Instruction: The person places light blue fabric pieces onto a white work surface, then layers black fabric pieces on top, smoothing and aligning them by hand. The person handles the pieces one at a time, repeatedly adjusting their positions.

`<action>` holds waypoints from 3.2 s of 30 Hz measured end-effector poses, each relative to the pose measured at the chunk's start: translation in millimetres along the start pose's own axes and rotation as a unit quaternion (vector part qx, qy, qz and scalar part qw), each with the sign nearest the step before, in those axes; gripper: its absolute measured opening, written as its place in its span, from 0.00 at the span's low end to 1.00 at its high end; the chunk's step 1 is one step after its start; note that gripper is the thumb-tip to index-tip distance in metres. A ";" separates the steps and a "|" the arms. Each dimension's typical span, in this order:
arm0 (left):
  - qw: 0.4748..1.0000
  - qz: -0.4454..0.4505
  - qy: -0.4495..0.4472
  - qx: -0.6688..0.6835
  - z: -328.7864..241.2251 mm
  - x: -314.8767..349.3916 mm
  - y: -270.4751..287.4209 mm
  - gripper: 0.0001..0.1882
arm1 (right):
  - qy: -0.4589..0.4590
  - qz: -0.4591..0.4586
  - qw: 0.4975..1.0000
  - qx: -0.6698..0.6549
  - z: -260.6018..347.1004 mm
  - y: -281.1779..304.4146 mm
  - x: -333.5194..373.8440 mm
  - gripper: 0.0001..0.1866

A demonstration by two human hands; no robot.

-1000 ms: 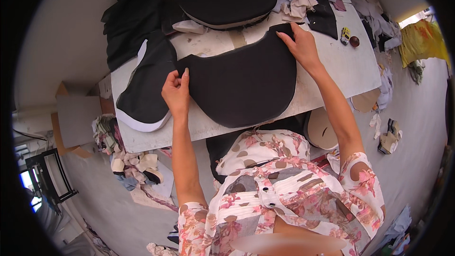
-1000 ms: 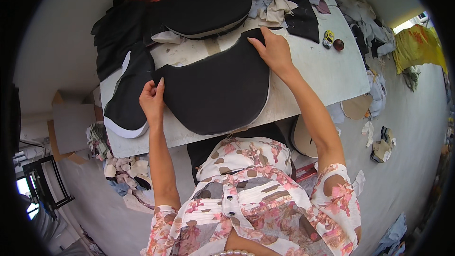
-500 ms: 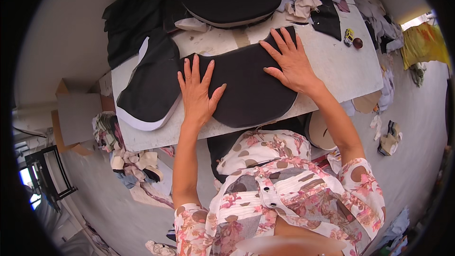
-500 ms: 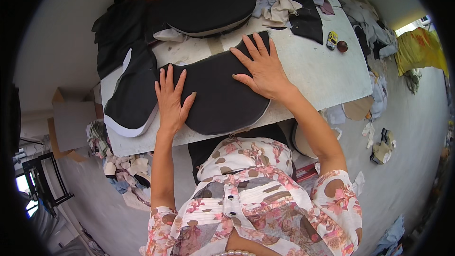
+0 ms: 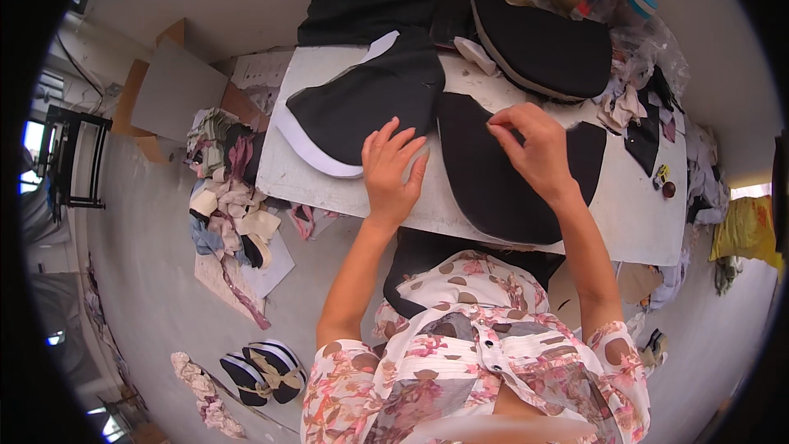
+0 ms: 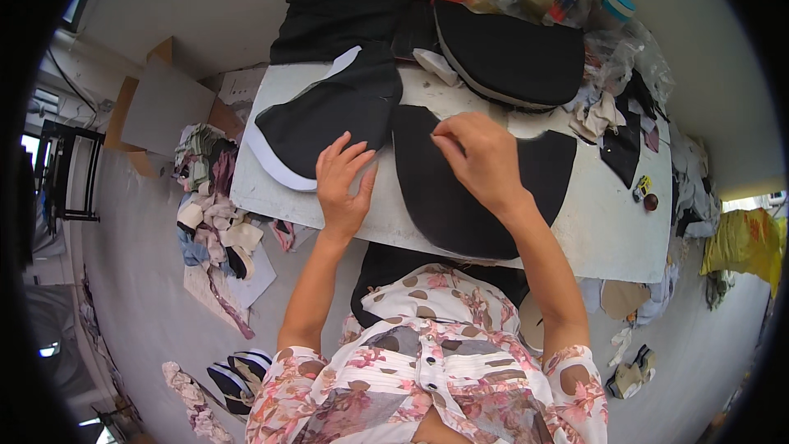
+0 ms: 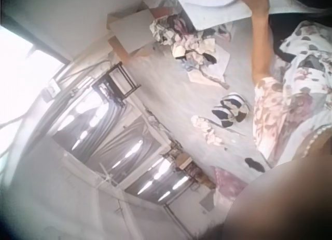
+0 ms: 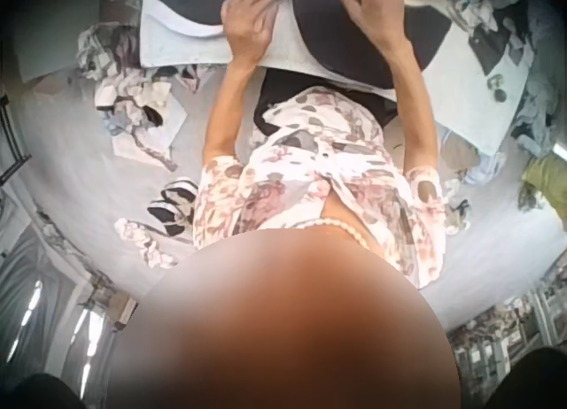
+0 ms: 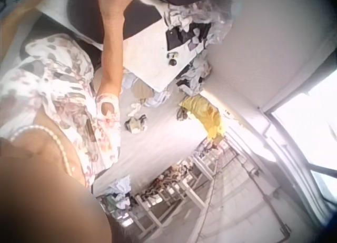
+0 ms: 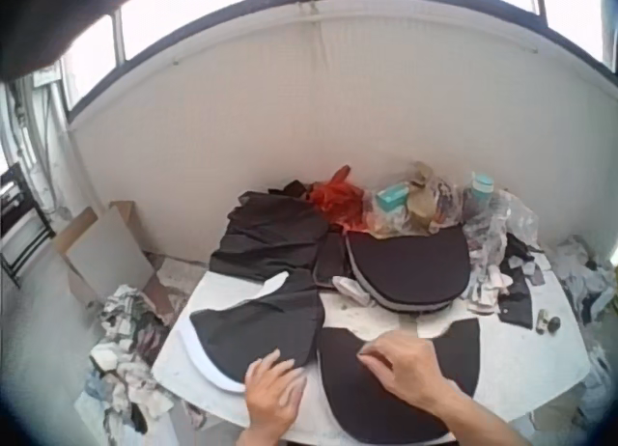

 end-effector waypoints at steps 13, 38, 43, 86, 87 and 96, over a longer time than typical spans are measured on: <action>0.922 -0.240 0.302 -0.047 99.8 39.1 94.0 0.06 | 0.097 0.187 0.977 0.029 66.1 -216.7 -58.3 0.05; 0.924 -0.057 0.259 -0.275 128.0 31.2 60.2 0.24 | -0.186 0.047 0.812 -0.552 -37.4 -53.1 -155.3 0.07; 0.920 -0.038 0.269 -0.281 131.1 30.2 62.3 0.24 | -0.094 0.003 0.805 -0.586 -60.7 28.5 -176.7 0.07; 0.874 -0.083 0.230 0.421 -83.4 2.4 114.5 0.12 | 0.018 0.173 0.953 -0.247 5.0 137.0 61.0 0.06; 0.858 -0.088 0.269 0.428 -84.2 0.1 107.5 0.11 | -0.010 0.157 0.947 -0.282 3.7 142.1 65.1 0.05; 0.804 0.027 0.340 0.487 -42.5 -30.6 -8.0 0.08 | -0.252 -0.002 0.924 -0.288 -68.8 131.7 91.1 0.07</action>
Point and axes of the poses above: each hand's wrist, its own x-axis away from the middle knuckle, its own y-axis out of the back of the hand, z = x × y, the point moved 3 cm from there along -x, towards the middle knuckle, and after that the axes turned 3 degrees about x, right-handed, at the moved point
